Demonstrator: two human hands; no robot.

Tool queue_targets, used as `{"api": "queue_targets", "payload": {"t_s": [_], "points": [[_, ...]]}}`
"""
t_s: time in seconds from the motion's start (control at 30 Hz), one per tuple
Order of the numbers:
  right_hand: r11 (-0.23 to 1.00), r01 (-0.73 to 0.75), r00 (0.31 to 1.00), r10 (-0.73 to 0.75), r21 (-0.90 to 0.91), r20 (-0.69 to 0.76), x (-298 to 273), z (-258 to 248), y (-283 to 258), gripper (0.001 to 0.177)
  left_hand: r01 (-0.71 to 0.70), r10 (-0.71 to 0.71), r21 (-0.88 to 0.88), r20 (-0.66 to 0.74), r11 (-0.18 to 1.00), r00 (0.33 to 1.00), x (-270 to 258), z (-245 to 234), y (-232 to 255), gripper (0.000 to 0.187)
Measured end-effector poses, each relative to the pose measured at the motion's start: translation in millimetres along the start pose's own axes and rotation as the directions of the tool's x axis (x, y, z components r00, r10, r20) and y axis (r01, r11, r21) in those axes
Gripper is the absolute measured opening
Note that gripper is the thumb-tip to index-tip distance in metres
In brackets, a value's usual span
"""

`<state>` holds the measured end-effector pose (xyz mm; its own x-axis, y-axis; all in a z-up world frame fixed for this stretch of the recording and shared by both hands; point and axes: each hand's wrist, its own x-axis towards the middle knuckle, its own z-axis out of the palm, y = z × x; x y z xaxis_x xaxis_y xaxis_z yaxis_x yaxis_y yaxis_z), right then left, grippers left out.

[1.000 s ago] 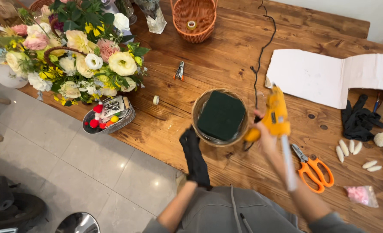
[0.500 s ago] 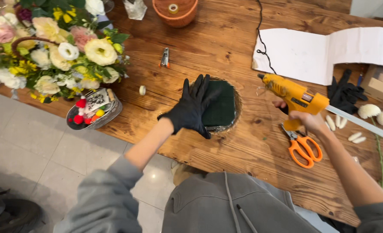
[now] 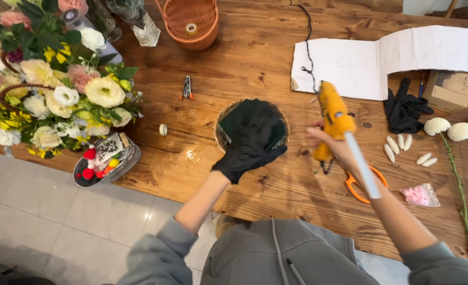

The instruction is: The person places a block of floral foam into a wicker basket and secures it using a hot glue gun. They apply glue to the edges of the foam and press it down to ensure it is firmly attached to the basket.

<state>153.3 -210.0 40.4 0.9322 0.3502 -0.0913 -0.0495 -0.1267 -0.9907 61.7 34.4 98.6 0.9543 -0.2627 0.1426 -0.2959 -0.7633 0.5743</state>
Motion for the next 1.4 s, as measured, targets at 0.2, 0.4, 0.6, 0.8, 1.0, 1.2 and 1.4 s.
{"api": "queue_targets", "payload": {"t_s": [0.2, 0.4, 0.6, 0.8, 1.0, 1.2, 1.4], "points": [[0.990, -0.090, 0.993, 0.080, 0.106, 0.092, 23, 28, 42, 0.058, -0.538, 0.586, 0.297, -0.100, 0.789, 0.804, 65, 41, -48, 0.011], [0.963, -0.214, 0.974, 0.224, 0.164, -0.044, 12, 56, 38, 0.062, -0.356, 0.356, -0.049, 0.249, 0.933, 0.900, 86, 34, -48, 0.032], [0.925, -0.379, 0.903, 0.361, -0.035, -0.233, 24, 67, 54, 0.086, -0.402, 0.367, 0.053, 0.312, 0.914, 0.876, 87, 32, -54, 0.049], [0.943, -0.288, 0.927, 0.318, 0.164, -0.201, 22, 68, 48, 0.070, -0.629, 0.611, 0.077, 0.171, 0.773, 0.773, 84, 22, -59, 0.037], [0.960, -0.194, 0.946, 0.237, 0.200, -0.223, 20, 68, 55, 0.055, -0.638, 0.637, 0.005, 0.064, 0.770, 0.768, 74, 3, -46, 0.023], [0.974, -0.086, 0.969, 0.131, 0.211, -0.209, 42, 68, 60, 0.053, -0.588, 0.580, 0.036, 0.127, 0.808, 0.805, 87, -4, -60, 0.026], [0.989, -0.150, 0.975, 0.148, -0.002, -0.166, 57, 75, 43, 0.043, -0.333, 0.318, -0.012, 0.336, 0.943, 0.887, 91, 16, -114, 0.079]]}}
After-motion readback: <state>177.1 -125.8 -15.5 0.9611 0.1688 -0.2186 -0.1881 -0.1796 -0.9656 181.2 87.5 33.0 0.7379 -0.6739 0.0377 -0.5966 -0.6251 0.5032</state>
